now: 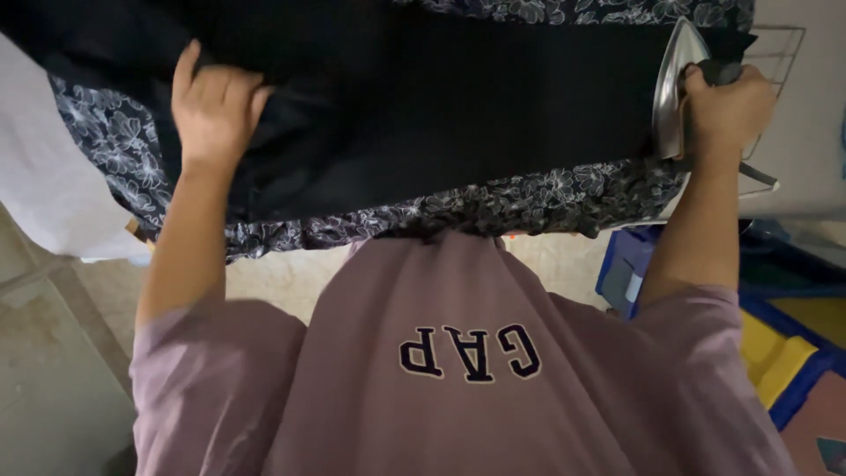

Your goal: Ironing a pair of black trousers on an ironing board.

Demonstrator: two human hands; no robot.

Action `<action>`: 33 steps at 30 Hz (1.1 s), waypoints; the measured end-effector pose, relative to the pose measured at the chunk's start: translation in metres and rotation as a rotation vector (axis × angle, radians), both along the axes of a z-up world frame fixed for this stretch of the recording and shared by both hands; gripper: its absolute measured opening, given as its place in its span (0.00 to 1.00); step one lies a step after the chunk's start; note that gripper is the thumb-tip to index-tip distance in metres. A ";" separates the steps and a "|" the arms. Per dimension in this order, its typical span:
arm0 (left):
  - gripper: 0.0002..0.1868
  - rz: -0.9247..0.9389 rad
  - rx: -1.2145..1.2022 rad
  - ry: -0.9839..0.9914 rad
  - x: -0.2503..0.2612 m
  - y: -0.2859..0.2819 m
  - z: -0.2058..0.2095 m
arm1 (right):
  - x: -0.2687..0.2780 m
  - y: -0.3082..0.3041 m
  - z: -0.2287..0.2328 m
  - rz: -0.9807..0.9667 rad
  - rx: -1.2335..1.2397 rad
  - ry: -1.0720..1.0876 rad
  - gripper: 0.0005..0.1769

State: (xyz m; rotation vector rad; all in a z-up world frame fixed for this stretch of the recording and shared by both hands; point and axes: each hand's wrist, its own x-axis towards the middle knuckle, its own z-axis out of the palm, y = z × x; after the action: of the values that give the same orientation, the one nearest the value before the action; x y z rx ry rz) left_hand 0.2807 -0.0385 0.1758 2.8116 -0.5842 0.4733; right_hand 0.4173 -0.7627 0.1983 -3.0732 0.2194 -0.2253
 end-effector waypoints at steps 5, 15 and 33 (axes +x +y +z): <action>0.11 0.050 0.025 0.111 -0.092 0.013 0.017 | -0.010 0.016 0.008 0.068 0.038 0.029 0.24; 0.13 0.399 -0.135 0.288 -0.032 0.012 0.036 | -0.101 0.168 0.004 0.441 -0.137 0.331 0.33; 0.20 0.077 -0.185 0.354 0.168 0.013 -0.128 | -0.087 0.393 -0.016 0.495 -0.045 0.197 0.28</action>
State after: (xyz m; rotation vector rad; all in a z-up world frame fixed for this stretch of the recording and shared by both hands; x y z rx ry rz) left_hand 0.4487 -0.0258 0.0478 2.6559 -0.3405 0.0342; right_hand 0.3303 -0.3700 0.1821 -3.0645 -0.5414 0.0980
